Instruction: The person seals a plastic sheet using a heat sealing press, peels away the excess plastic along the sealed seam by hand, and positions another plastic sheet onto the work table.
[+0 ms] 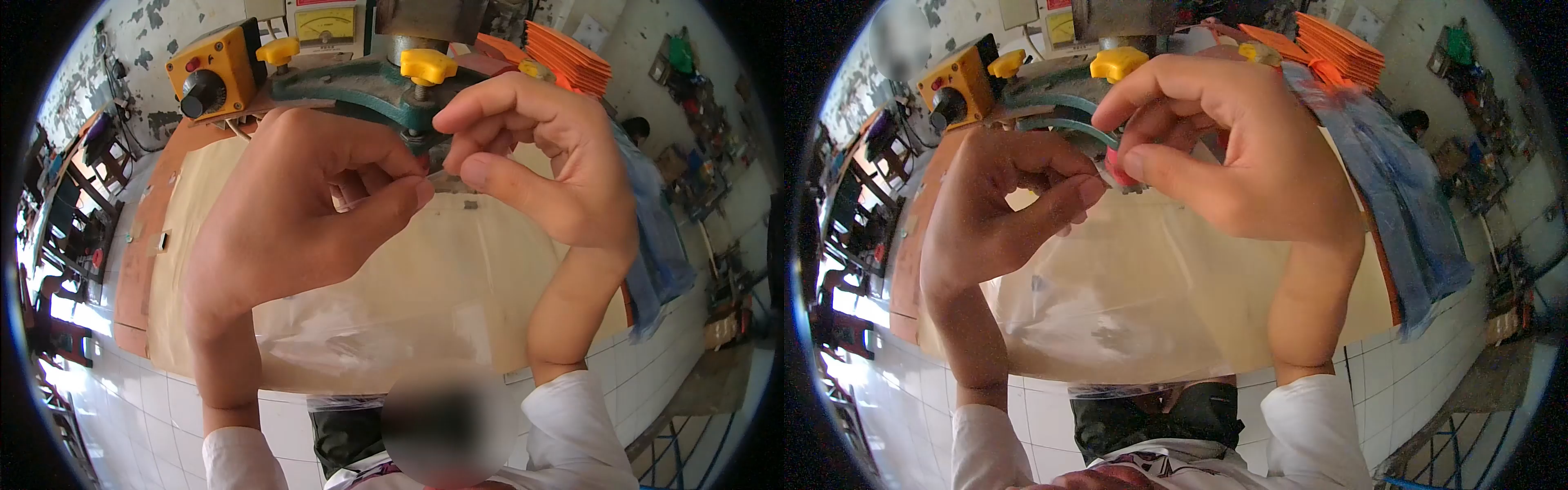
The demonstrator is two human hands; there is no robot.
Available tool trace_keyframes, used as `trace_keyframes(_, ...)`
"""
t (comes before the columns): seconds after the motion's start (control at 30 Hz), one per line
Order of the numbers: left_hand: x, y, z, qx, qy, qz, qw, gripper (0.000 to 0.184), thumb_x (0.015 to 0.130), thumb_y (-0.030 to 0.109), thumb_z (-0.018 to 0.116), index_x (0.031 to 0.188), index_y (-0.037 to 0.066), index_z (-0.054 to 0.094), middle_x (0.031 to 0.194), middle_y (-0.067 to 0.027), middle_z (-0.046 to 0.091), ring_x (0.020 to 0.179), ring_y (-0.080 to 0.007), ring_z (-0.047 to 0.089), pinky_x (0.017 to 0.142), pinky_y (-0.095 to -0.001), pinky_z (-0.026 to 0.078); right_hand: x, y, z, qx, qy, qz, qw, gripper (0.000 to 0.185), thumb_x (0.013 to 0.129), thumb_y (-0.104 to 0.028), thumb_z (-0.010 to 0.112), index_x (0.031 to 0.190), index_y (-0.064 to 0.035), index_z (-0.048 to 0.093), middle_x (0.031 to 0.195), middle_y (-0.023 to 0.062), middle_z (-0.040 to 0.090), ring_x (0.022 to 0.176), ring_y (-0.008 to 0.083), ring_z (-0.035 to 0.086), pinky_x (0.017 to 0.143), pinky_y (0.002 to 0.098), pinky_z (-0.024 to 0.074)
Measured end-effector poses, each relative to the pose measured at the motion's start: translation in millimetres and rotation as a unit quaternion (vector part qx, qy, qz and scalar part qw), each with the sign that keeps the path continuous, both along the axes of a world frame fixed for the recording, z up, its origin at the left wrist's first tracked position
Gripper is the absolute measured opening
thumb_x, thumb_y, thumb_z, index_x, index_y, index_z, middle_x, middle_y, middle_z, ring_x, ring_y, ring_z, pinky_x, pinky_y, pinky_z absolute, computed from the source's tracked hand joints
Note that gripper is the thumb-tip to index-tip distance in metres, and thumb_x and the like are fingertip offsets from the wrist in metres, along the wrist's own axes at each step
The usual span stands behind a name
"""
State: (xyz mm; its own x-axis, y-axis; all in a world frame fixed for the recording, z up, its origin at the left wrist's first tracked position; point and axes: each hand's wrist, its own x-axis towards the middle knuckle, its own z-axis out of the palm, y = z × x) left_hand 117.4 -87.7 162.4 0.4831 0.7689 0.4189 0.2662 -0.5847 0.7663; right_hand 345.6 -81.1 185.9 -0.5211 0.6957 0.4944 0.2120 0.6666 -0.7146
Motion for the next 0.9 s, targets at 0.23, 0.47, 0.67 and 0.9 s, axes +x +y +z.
trace_keyframes(0.23,4,-4,7,-0.033,0.007,0.039,0.999,0.012,0.088,0.007,0.071,0.085,-0.004,0.07,0.069,-0.0017,0.064,0.059,-0.0063,0.06,0.055,-0.0213,0.048,3,-1,1,0.109,-0.029,-0.042,0.993,0.035,0.075,0.006,0.073,0.109,0.0021,0.068,0.088,0.0049,0.069,0.081,0.0103,0.066,0.076,0.0242,0.0506)
trace_keyframes(0.47,3,-3,6,-0.051,0.017,0.05,0.997,0.011,0.089,0.007,0.071,0.087,-0.004,0.071,0.071,-0.0012,0.065,0.061,-0.0056,0.06,0.056,-0.0212,0.048,-2,-6,-2,0.18,-0.018,-0.034,0.983,0.031,0.074,0.008,0.073,0.104,0.0024,0.07,0.09,0.007,0.071,0.079,0.0113,0.068,0.074,0.0244,0.0511)
trace_keyframes(0.67,1,4,3,-0.013,0.025,0.018,0.999,0.01,0.091,0.004,0.068,0.096,-0.003,0.072,0.079,-0.0035,0.068,0.07,-0.0072,0.064,0.063,-0.0223,0.052,-2,-10,1,0.099,0.0,-0.037,0.994,0.03,0.075,0.006,0.073,0.105,0.0021,0.069,0.089,0.0065,0.07,0.082,0.0115,0.068,0.076,0.0239,0.0512)
trace_keyframes(0.9,-4,5,2,0.023,0.027,-0.039,0.999,0.012,0.091,-0.002,0.065,0.102,-0.003,0.071,0.086,-0.0073,0.071,0.075,-0.0107,0.067,0.068,-0.0255,0.056,4,3,1,0.016,-0.01,-0.012,1.0,0.032,0.079,0.004,0.074,0.11,0.0018,0.066,0.089,0.006,0.07,0.084,0.0116,0.068,0.078,0.0249,0.0519)
